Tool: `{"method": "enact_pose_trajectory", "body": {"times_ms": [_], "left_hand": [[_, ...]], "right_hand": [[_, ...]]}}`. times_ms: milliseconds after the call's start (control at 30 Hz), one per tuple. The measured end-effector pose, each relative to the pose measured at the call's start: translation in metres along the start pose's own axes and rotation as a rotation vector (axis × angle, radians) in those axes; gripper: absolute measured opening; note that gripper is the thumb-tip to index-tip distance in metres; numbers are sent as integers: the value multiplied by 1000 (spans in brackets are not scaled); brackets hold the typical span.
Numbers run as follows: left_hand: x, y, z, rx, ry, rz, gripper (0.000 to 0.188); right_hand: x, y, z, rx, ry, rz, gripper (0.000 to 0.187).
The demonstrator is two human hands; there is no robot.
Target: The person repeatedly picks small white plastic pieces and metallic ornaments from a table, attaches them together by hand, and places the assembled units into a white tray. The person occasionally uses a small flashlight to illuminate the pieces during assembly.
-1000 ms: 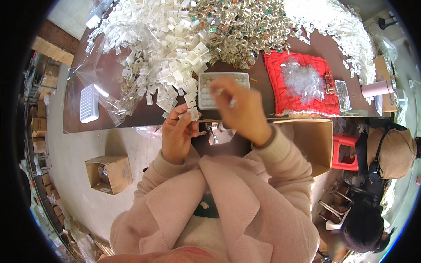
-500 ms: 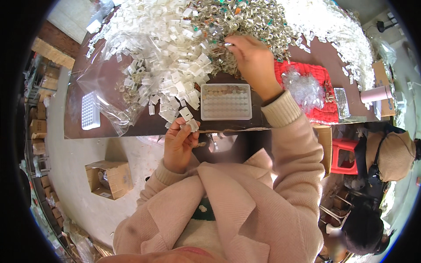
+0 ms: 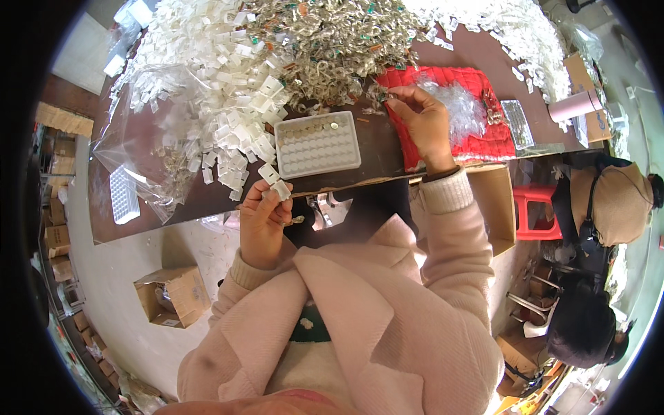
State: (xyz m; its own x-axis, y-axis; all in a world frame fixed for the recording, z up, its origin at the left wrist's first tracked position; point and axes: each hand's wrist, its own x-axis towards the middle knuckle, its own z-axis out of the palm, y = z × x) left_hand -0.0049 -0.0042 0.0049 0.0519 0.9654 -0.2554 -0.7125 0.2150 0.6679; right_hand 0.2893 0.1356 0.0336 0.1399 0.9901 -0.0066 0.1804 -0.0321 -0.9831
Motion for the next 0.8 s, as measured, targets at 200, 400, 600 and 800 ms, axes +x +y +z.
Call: {"method": "enact_pose_trajectory", "body": {"times_ms": [200,400,600,800], "left_hand": [[-2,-2,3,38,-18,-19,20],[-4,-5,9,20,-42,5,20],[-4,-5,11,34,-64,-17,24],[-4,1,25,-7,-133,-73,25]], "right_hand": [[-6,-2,-10,206,26,-115,21],[0,-7,-8,335,42,-159,14],[-2,-6,-5,715,-24,-125,11],[-30,-22,9,663,-162,-291,12]]}}
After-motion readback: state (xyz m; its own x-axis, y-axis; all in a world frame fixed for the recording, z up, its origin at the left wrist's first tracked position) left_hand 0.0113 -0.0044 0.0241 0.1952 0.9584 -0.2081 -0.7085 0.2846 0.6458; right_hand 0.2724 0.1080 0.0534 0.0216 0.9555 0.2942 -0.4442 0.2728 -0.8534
